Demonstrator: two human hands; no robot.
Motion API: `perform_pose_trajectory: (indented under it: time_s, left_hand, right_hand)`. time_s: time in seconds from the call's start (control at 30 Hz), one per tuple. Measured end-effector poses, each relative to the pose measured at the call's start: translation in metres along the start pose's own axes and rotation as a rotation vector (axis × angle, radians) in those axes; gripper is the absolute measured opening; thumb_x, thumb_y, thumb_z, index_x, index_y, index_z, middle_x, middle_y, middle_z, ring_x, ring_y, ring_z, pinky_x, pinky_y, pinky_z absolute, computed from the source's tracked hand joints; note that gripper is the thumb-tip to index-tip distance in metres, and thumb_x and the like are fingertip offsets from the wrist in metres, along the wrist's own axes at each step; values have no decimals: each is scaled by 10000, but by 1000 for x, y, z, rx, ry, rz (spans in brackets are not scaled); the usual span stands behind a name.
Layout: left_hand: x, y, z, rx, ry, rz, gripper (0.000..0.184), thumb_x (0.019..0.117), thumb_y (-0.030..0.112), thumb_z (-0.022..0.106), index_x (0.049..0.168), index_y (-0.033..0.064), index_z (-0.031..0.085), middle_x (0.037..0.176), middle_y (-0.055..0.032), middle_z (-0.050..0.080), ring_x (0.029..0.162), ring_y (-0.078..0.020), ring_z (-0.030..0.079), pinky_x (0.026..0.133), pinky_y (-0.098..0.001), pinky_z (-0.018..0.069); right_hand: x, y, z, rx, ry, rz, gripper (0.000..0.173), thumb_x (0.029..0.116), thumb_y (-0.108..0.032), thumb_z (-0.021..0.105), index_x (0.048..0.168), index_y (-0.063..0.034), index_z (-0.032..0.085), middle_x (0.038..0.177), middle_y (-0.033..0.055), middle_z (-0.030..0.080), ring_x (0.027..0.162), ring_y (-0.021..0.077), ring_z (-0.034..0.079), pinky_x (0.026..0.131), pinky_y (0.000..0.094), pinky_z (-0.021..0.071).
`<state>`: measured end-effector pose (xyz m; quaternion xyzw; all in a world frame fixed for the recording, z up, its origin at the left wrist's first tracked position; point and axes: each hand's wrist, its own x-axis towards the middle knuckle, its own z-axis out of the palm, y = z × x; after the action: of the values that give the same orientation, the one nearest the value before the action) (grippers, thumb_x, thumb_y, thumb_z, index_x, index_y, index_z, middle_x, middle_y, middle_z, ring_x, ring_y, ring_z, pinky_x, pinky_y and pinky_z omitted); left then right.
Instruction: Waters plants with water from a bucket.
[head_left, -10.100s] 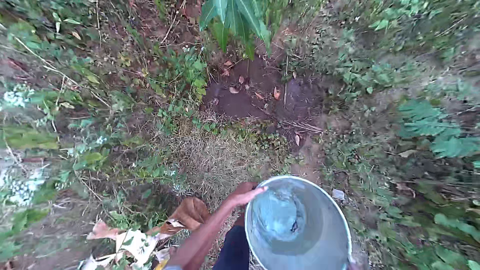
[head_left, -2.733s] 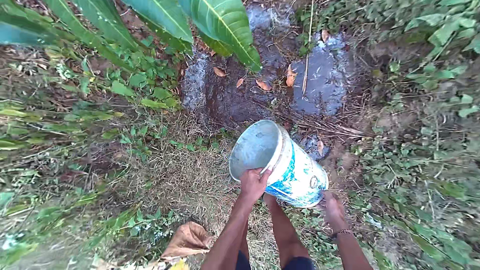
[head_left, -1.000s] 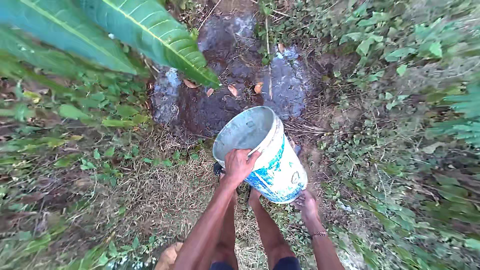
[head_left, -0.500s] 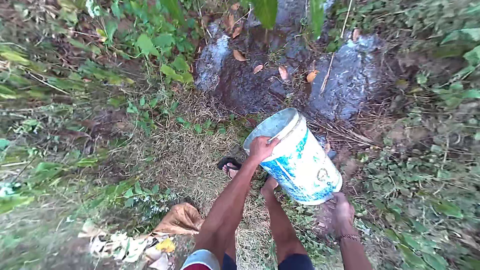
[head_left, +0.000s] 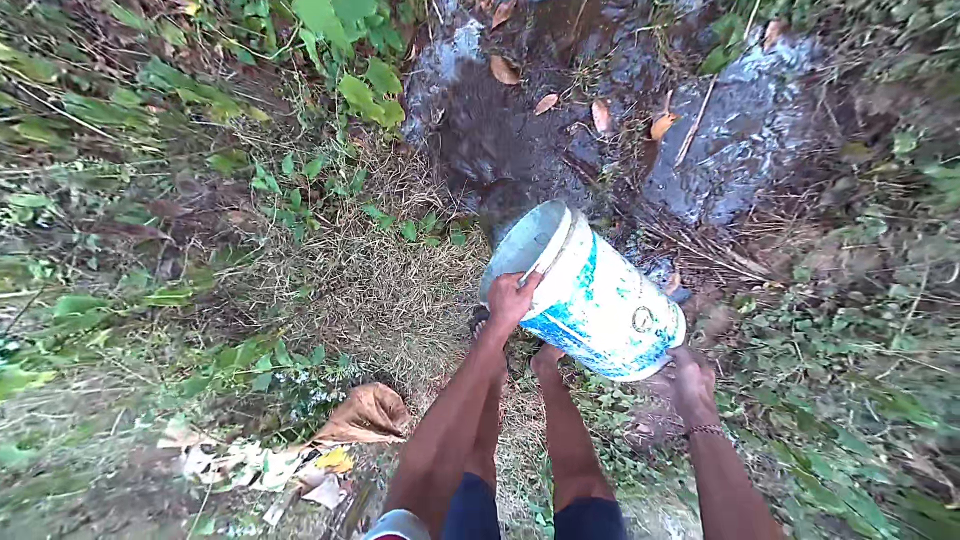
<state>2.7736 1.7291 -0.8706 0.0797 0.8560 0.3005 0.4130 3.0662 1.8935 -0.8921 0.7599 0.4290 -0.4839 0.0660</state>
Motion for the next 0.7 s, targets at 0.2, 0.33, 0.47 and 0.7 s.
perform_pose_trajectory:
  time_s: [0.2,0.33,0.47,0.7]
  left_hand:
    - [-3,-40,-13,-51,8,-80,439,1050,412,543,907,61,765,805,-145,708,814,-318,685,792,-588,527]
    - [4,-46,-21,30,-49,-77,471,1046,442,536,870,64,754,789,-146,694,818,-325,674,789,-592,509]
    - [14,-33,-35,136,-135,-72,490,1039,486,531,921,72,765,869,-156,719,893,-329,688,834,-593,510]
    - [53,5,-44,307,-228,36,528,1041,527,505,975,67,755,948,-183,722,967,-362,686,870,-619,504]
  right_hand:
    - [-6,2,27,-92,-29,-31,439,1028,-282,523,1363,0,547,1157,236,626,890,302,665,770,512,571]
    - [-20,27,39,-69,-31,31,441,1033,-282,518,1364,8,545,1169,248,637,893,311,684,770,508,580]
    - [-38,50,48,12,-40,88,403,1043,-253,506,1329,29,537,1097,234,616,820,288,655,721,486,570]
    - [-78,63,63,220,-9,184,384,1069,-285,479,1292,22,533,972,174,629,705,231,662,635,425,585]
